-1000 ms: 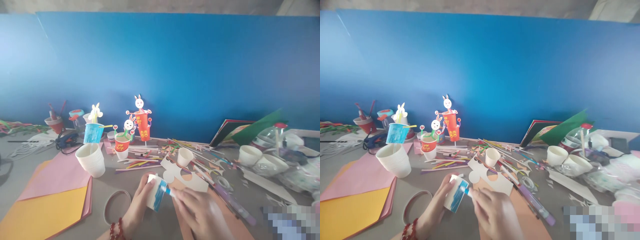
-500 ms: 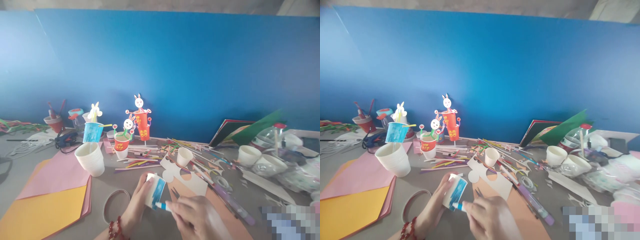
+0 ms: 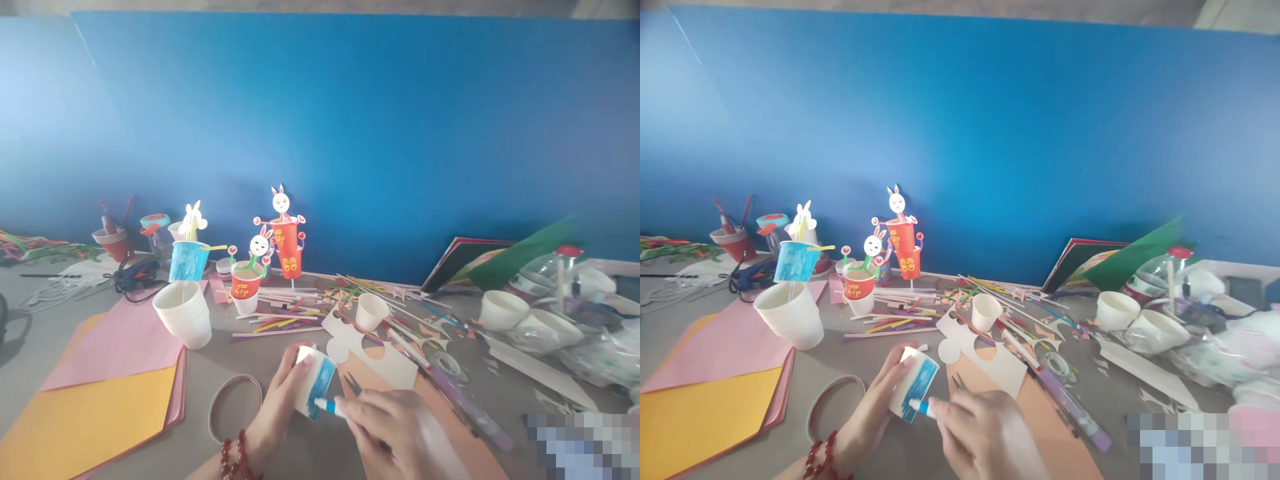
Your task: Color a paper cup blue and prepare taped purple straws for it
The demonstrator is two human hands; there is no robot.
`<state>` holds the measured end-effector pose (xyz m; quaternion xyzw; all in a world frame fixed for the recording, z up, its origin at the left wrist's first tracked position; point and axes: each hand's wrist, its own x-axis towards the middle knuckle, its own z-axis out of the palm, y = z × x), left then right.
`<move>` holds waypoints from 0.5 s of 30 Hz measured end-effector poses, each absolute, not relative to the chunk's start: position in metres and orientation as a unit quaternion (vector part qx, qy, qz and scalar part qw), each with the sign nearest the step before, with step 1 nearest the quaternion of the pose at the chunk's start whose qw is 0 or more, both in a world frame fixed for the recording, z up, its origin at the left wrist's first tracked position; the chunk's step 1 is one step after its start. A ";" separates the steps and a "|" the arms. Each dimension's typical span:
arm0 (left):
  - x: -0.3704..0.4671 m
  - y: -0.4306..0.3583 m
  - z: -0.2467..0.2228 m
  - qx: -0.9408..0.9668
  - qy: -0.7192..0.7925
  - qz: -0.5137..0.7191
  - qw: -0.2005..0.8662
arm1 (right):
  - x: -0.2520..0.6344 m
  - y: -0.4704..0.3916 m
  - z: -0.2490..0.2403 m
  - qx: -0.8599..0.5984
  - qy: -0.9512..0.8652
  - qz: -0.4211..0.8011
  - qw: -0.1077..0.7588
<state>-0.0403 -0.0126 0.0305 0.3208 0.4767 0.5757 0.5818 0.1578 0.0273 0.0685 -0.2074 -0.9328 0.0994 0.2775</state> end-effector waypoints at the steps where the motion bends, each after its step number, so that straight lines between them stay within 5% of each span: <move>1: -0.040 -0.013 0.031 0.323 0.477 0.574 0.582 | 0.158 0.027 0.069 -0.202 -0.934 0.097 0.279; 15: -0.042 -0.010 0.026 0.297 0.470 0.589 0.587 | 0.154 0.024 0.067 -0.208 -0.929 0.102 0.289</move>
